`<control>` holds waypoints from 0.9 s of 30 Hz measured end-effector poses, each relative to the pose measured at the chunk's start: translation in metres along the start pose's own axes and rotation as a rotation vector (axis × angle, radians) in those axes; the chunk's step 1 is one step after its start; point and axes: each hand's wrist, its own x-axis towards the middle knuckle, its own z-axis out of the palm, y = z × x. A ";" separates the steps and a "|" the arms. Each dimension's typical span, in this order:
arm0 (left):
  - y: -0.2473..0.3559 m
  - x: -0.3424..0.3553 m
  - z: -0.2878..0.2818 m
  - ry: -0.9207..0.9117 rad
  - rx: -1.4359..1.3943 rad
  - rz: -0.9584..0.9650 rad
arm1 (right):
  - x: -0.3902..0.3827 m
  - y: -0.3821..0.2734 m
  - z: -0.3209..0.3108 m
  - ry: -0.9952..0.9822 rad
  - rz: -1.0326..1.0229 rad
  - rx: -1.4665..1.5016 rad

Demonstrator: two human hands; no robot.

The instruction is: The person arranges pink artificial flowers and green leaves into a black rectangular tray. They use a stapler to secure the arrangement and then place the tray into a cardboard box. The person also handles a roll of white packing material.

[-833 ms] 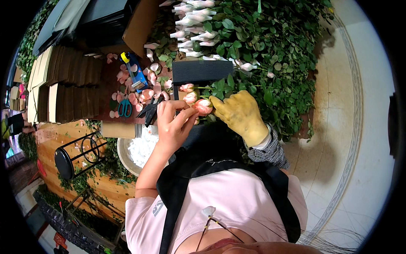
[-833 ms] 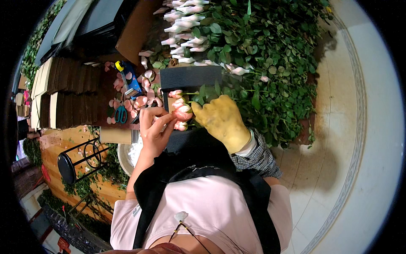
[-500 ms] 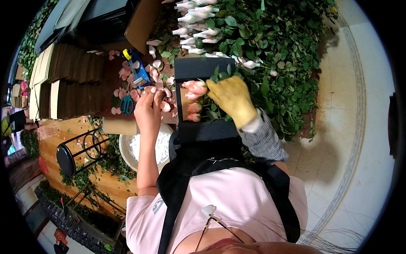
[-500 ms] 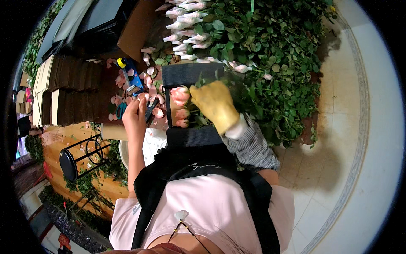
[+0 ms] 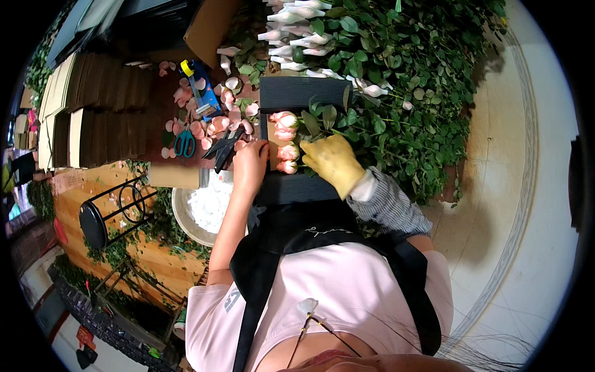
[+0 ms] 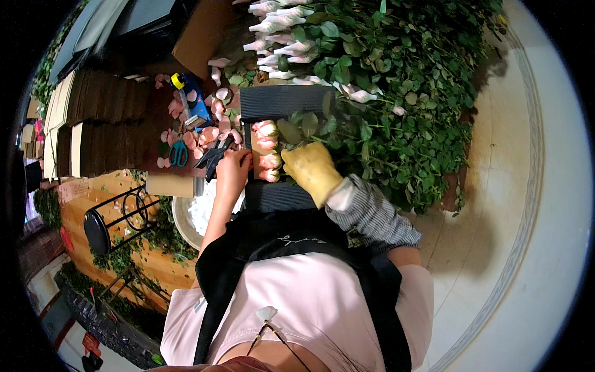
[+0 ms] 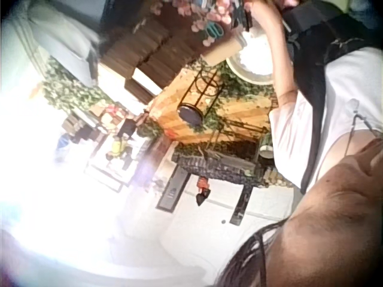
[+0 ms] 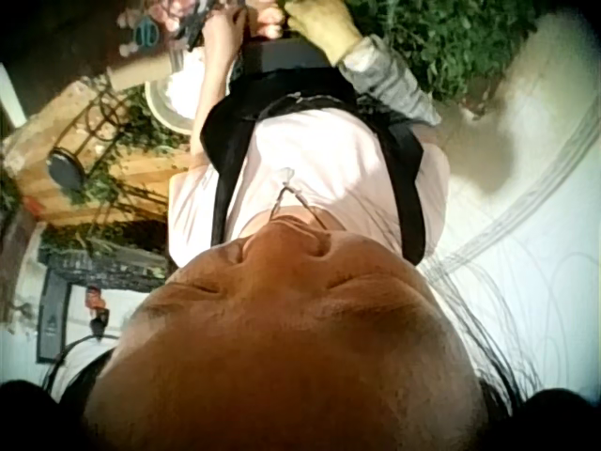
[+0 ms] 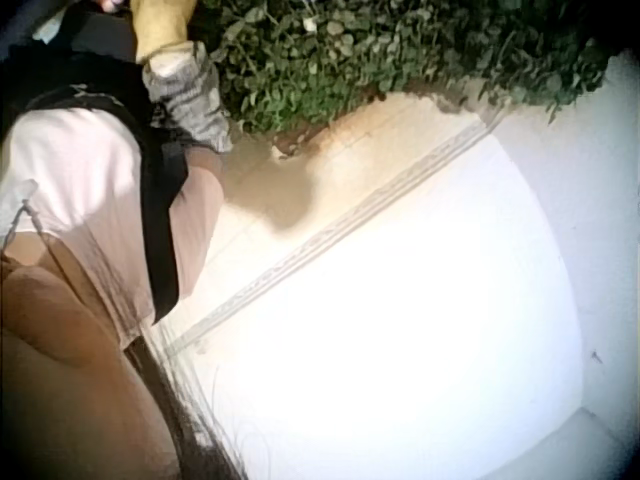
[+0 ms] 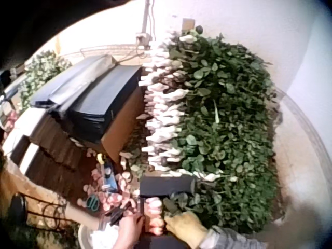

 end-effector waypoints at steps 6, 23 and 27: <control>-0.007 -0.008 0.014 0.095 -0.008 0.142 | 0.016 -0.007 0.018 -0.138 -0.081 -0.146; -0.006 -0.010 0.002 0.060 -0.084 0.115 | 0.022 0.002 0.025 -0.234 -0.117 -0.057; 0.035 -0.015 -0.021 -0.028 0.341 0.625 | 0.018 0.007 0.035 -0.099 -0.078 0.033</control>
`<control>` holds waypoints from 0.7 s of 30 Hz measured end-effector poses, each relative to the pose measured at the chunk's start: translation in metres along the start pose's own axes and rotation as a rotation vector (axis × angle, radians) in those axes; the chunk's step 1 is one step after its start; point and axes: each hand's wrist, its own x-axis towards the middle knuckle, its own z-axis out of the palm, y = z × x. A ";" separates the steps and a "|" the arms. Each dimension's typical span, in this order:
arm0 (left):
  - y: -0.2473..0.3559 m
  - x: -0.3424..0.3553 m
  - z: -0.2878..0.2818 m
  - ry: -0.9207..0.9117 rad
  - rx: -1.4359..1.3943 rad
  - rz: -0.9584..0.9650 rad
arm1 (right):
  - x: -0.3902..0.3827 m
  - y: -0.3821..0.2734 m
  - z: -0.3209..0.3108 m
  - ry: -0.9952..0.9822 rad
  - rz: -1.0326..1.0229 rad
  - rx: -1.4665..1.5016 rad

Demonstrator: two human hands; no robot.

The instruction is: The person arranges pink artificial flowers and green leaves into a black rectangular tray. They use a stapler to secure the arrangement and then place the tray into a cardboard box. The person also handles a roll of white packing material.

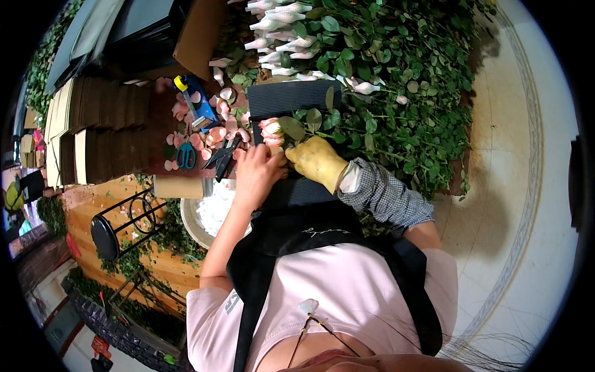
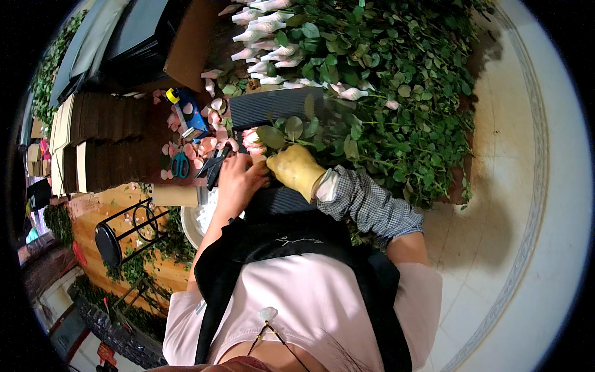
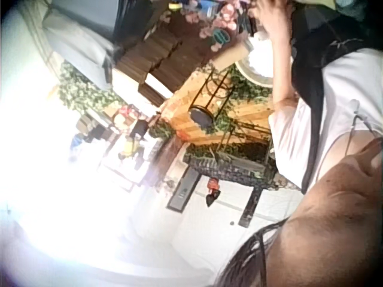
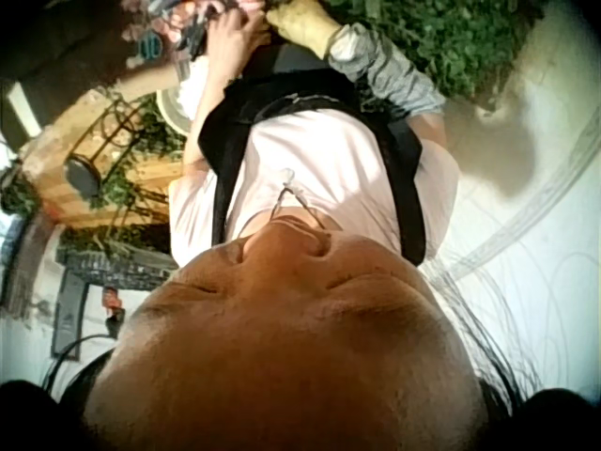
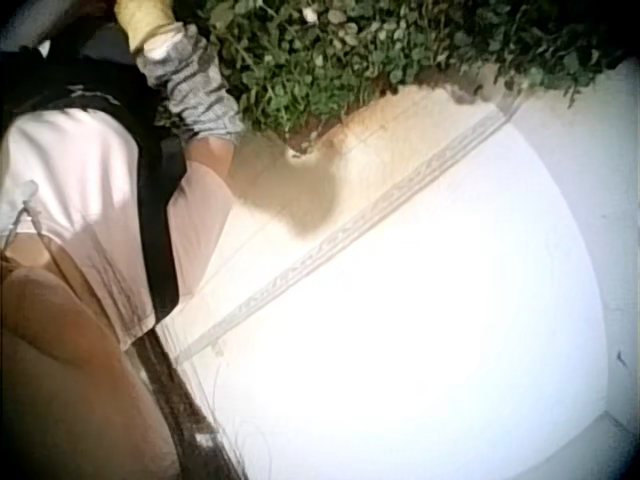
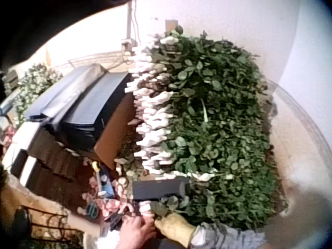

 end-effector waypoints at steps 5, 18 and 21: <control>0.003 -0.001 0.017 -0.054 0.026 -0.046 | 0.007 -0.002 -0.021 0.200 0.224 0.072; 0.008 0.008 0.023 -0.021 0.106 0.023 | 0.023 -0.007 -0.025 -0.026 0.352 -0.194; 0.009 0.006 0.023 -0.021 0.134 0.028 | 0.028 -0.003 -0.020 -0.041 0.299 -0.243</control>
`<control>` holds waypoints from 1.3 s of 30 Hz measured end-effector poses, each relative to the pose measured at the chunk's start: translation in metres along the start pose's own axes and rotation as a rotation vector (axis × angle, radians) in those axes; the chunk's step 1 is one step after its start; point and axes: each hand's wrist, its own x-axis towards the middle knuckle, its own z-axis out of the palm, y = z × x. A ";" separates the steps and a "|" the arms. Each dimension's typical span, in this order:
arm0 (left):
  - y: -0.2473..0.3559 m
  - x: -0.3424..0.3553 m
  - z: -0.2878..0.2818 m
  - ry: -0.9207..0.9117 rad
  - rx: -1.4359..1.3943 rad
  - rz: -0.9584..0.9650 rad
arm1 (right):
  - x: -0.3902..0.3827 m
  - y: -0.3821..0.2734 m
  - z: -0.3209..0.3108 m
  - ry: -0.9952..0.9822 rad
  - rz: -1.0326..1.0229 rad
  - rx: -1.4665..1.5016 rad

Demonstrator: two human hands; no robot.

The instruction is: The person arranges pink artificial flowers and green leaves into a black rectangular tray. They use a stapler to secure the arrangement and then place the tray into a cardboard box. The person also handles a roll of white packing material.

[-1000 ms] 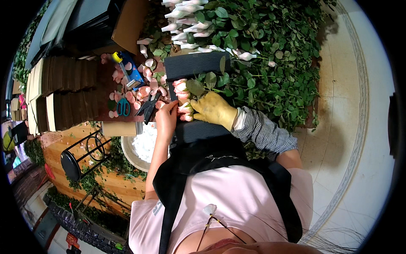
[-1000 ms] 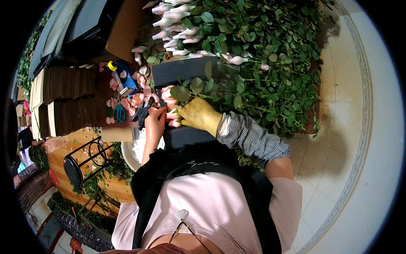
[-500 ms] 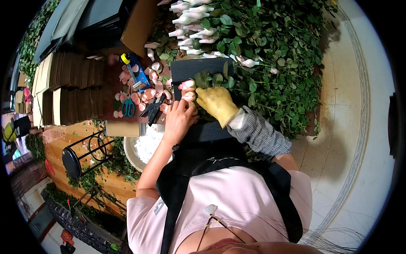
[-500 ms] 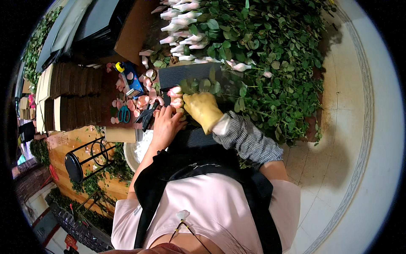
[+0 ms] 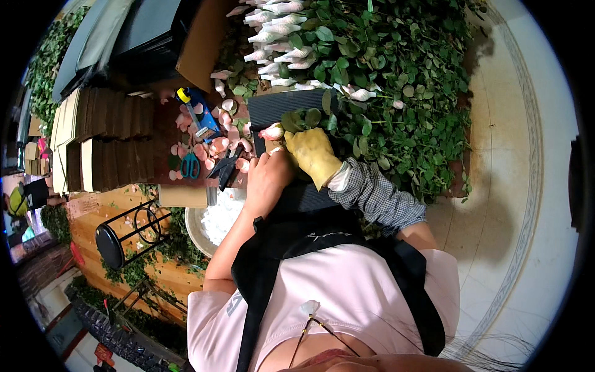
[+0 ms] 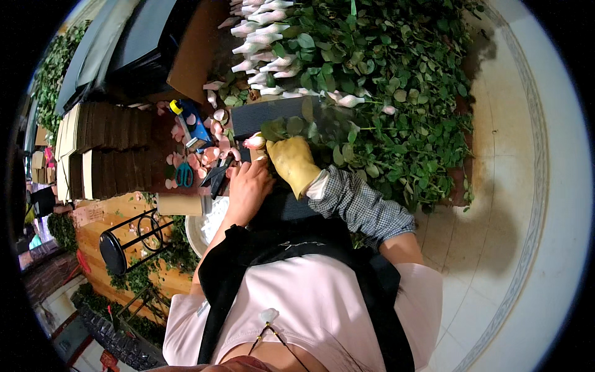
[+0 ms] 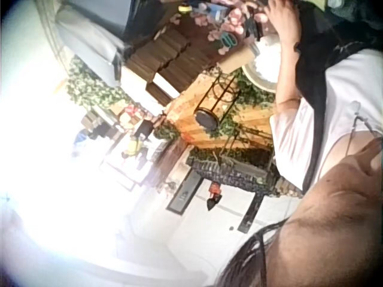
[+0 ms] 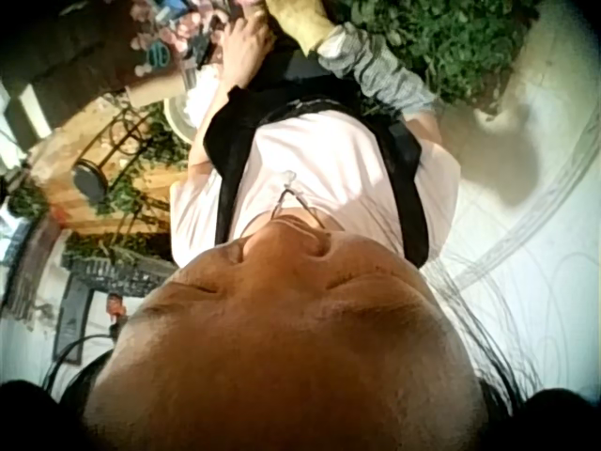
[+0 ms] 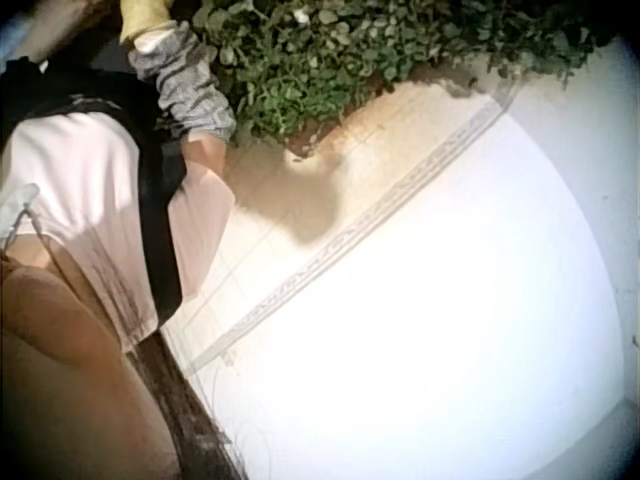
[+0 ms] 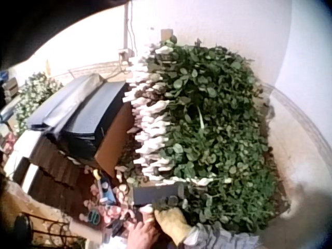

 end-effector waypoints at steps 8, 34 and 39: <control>-0.027 -0.010 0.018 0.297 -0.374 -0.236 | -0.001 0.007 -0.008 -0.182 0.045 0.180; -0.045 0.009 0.100 0.329 -0.413 -0.551 | 0.003 0.001 0.010 0.227 -0.057 0.145; -0.010 0.023 0.010 0.232 -0.243 -0.733 | 0.005 0.002 -0.001 0.280 -0.146 0.206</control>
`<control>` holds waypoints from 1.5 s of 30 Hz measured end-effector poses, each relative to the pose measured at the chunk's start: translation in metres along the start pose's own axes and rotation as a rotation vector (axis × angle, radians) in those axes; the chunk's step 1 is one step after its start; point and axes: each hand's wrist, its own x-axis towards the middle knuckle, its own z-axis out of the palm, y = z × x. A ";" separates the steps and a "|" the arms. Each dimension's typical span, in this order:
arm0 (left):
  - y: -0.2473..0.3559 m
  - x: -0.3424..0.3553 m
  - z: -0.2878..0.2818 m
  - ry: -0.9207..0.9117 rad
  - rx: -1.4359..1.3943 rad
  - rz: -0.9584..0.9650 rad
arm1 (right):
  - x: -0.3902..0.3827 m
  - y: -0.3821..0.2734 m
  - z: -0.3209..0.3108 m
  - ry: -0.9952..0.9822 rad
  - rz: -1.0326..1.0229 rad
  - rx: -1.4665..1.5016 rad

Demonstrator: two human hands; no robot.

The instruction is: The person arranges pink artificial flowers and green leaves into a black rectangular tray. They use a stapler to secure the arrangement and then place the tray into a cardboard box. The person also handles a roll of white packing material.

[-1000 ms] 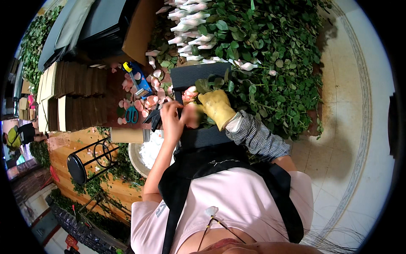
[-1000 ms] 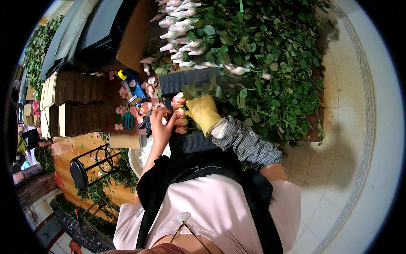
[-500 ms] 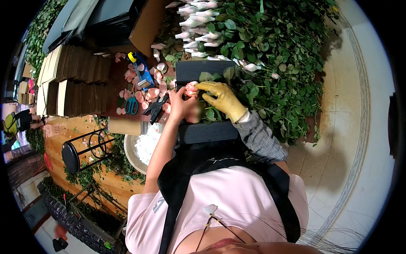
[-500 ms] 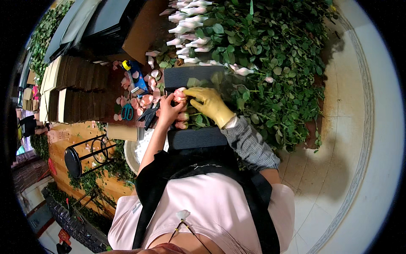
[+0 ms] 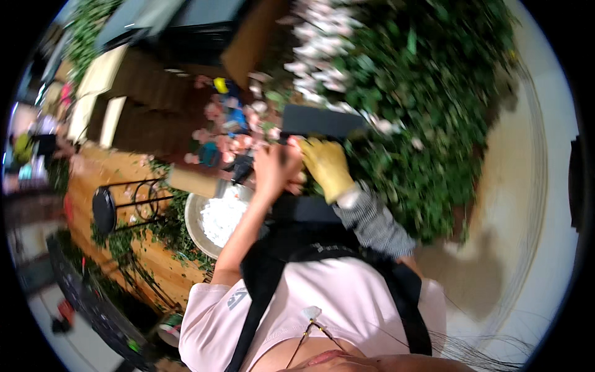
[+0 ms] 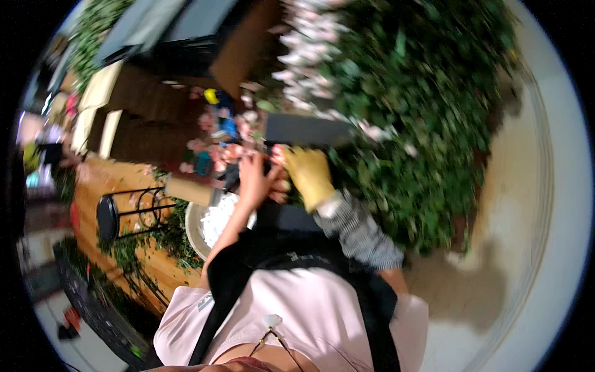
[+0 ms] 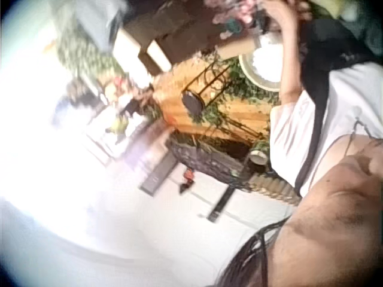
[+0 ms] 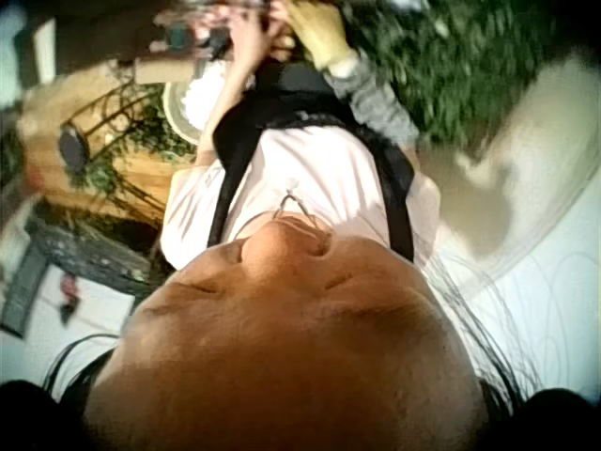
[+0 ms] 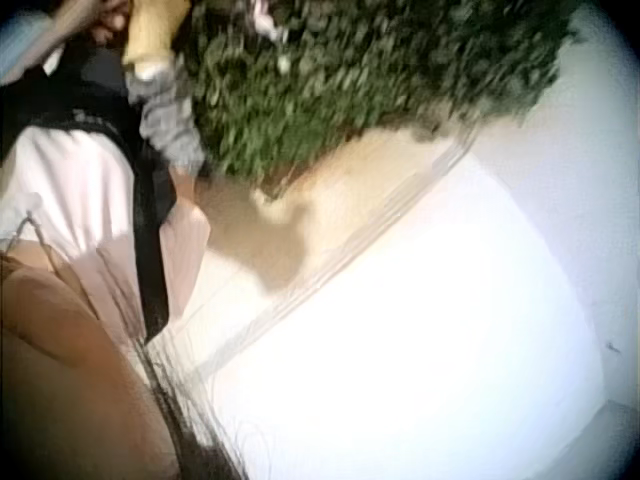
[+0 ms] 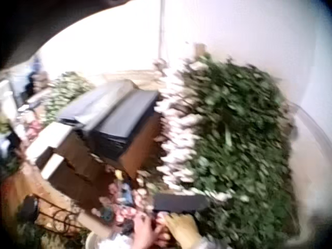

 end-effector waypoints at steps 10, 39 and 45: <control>-0.050 -0.005 0.046 -0.182 0.126 0.726 | -0.055 0.023 -0.033 0.087 0.066 0.853; -0.048 -0.004 0.035 -0.251 0.218 0.705 | -0.151 0.138 -0.023 -0.068 0.132 0.079; -0.049 -0.008 0.034 -0.208 0.256 0.699 | -0.145 0.122 -0.030 -0.105 0.212 0.029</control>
